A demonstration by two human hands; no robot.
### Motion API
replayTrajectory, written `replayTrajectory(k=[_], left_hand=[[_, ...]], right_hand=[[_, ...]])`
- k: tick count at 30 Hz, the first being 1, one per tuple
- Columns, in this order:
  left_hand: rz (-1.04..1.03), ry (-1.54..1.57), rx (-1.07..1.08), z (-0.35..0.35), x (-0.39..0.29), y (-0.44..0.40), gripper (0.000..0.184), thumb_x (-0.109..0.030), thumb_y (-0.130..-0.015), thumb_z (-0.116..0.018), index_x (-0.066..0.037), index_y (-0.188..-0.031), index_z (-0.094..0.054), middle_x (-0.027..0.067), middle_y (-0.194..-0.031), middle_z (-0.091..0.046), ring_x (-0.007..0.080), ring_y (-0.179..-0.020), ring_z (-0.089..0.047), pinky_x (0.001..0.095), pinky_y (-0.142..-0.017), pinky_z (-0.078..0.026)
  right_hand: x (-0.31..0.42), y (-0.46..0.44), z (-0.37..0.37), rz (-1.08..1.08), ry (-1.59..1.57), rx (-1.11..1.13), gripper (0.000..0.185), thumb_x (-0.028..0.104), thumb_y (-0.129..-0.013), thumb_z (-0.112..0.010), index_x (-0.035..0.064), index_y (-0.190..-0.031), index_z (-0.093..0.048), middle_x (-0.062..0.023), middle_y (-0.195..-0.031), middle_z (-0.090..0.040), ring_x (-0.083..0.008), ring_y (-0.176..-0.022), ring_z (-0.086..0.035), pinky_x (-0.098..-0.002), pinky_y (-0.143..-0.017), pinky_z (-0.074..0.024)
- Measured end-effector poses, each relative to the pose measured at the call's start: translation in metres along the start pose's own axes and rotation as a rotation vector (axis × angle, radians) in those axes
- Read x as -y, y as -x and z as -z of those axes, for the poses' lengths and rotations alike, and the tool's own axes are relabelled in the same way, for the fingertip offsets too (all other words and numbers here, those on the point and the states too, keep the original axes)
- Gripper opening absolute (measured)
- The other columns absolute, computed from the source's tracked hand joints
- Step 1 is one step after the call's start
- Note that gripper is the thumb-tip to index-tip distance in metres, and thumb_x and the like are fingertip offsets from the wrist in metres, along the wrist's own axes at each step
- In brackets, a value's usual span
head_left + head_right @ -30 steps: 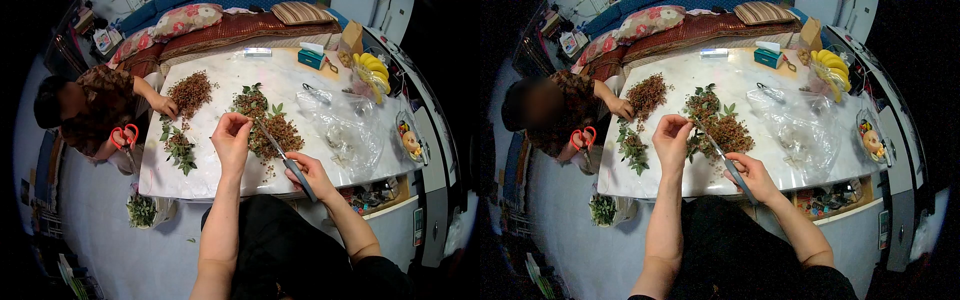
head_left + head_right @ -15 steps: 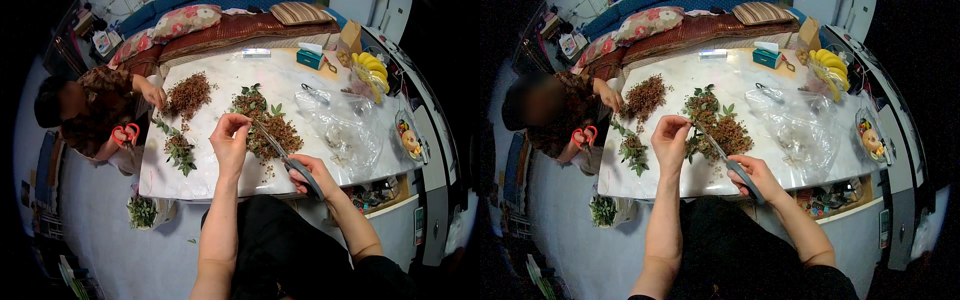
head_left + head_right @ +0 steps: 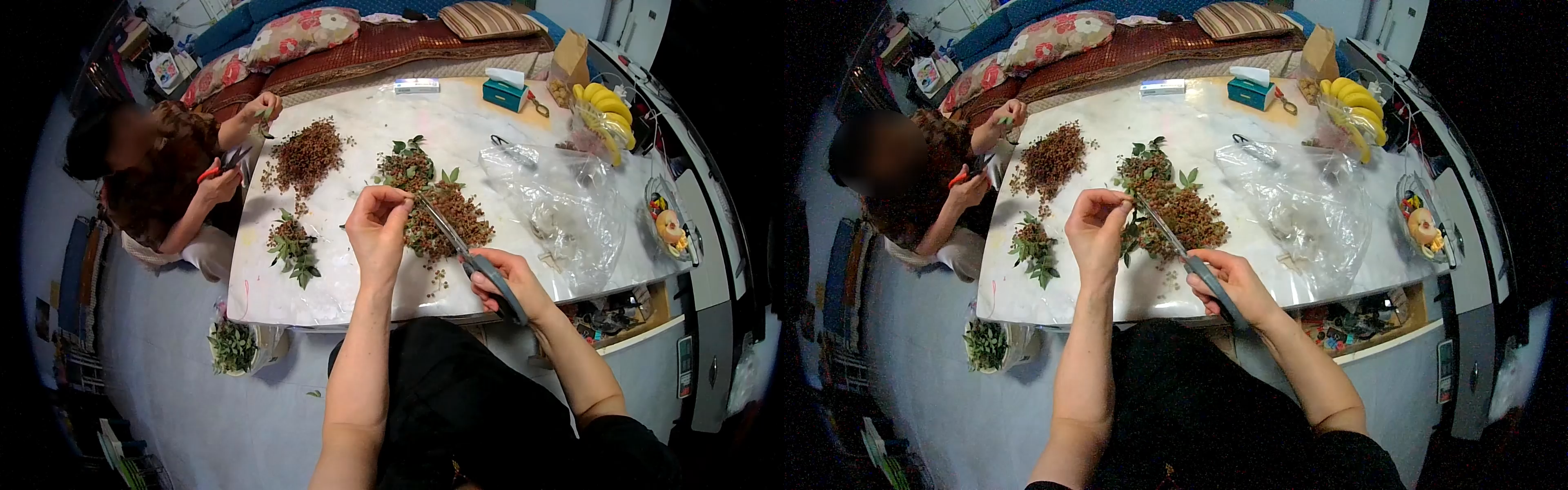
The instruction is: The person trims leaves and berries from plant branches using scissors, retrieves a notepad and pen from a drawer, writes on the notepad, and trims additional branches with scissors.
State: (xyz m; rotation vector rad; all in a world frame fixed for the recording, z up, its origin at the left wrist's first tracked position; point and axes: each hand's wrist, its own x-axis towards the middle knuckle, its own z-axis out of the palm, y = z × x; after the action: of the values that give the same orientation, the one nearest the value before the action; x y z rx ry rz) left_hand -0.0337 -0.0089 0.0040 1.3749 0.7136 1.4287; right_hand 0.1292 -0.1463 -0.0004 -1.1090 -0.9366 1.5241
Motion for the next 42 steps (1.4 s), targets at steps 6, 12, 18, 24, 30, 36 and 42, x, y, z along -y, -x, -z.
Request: replayTrajectory(k=[6, 12, 18, 24, 30, 36, 42], left_hand=[[-0.026, -0.01, -0.084, -0.005, -0.003, 0.001, 0.011, 0.008, -0.08, -0.061, -0.001, -0.085, -0.057, 0.0023, -0.081, -0.063, 0.0049, -0.071, -0.056, 0.0186, -0.065, -0.045], [-0.012, -0.034, -0.096, -0.005, -0.004, 0.002, 0.011, 0.007, -0.08, -0.062, -0.002, -0.084, -0.057, 0.0014, -0.08, -0.062, 0.0041, -0.069, -0.054, 0.0179, -0.061, -0.044], [-0.013, -0.007, -0.087, -0.004, 0.002, 0.001, 0.011, 0.007, -0.08, -0.062, -0.002, -0.084, -0.057, 0.0013, -0.08, -0.062, 0.0037, -0.068, -0.054, 0.0177, -0.06, -0.043], [0.072, -0.012, -0.072, -0.003, 0.005, 0.0, 0.013, 0.007, -0.078, -0.063, -0.002, -0.085, -0.056, 0.0053, -0.084, -0.064, 0.0098, -0.077, -0.058, 0.022, -0.073, -0.047], [0.014, -0.014, -0.121, 0.001, 0.018, -0.004, 0.011, 0.006, -0.079, -0.064, -0.002, -0.083, -0.057, 0.002, -0.078, -0.062, 0.0065, -0.069, -0.057, 0.0196, -0.063, -0.046], [0.076, -0.08, -0.176, 0.009, 0.018, -0.007, 0.011, 0.004, -0.08, -0.064, 0.0, -0.085, -0.056, 0.0055, -0.079, -0.06, 0.0133, -0.072, -0.062, 0.0261, -0.068, -0.054], [0.108, 0.014, -0.219, 0.012, 0.019, -0.009, 0.009, 0.003, -0.082, -0.063, 0.001, -0.086, -0.055, 0.0063, -0.079, -0.059, 0.0155, -0.073, -0.063, 0.026, -0.069, -0.054]], right_hand=[[-0.011, -0.005, 0.002, 0.03, -0.055, 0.006, 0.037, 0.011, -0.088, -0.062, -0.0001, -0.121, -0.05, -0.0021, -0.069, -0.048, -0.0069, -0.05, -0.043, -0.0227, -0.049, -0.0382], [-0.012, -0.006, 0.001, 0.04, -0.026, -0.023, 0.043, 0.013, -0.086, -0.065, -0.0042, -0.121, -0.048, 0.0014, -0.066, -0.049, -0.0055, -0.047, -0.044, -0.0213, -0.046, -0.0385], [-0.013, -0.005, 0.0, 0.031, 0.023, -0.062, 0.044, 0.016, -0.086, -0.066, -0.0046, -0.121, -0.048, 0.0017, -0.064, -0.05, -0.0052, -0.045, -0.044, -0.0207, -0.043, -0.0375], [-0.012, -0.004, 0.0, 0.014, -0.011, -0.058, 0.042, 0.017, -0.087, -0.065, -0.0042, -0.12, -0.05, 0.0014, -0.062, -0.049, -0.0046, -0.044, -0.044, -0.0193, -0.043, -0.0372], [-0.016, -0.009, 0.012, 0.027, -0.063, -0.076, 0.036, 0.019, -0.088, -0.063, -0.0005, -0.116, -0.052, 0.0008, -0.063, -0.049, -0.0041, -0.044, -0.044, -0.0193, -0.043, -0.0391], [-0.018, -0.01, 0.018, 0.02, -0.1, -0.138, 0.031, 0.019, -0.091, -0.058, 0.0012, -0.116, -0.053, -0.0015, -0.067, -0.049, -0.0055, -0.047, -0.043, -0.021, -0.048, -0.0394], [-0.013, 0.0, 0.013, 0.005, -0.103, 0.003, 0.036, 0.021, -0.092, -0.056, 0.0021, -0.122, -0.048, -0.0033, -0.069, -0.049, -0.0073, -0.049, -0.045, -0.0226, -0.052, -0.042]])
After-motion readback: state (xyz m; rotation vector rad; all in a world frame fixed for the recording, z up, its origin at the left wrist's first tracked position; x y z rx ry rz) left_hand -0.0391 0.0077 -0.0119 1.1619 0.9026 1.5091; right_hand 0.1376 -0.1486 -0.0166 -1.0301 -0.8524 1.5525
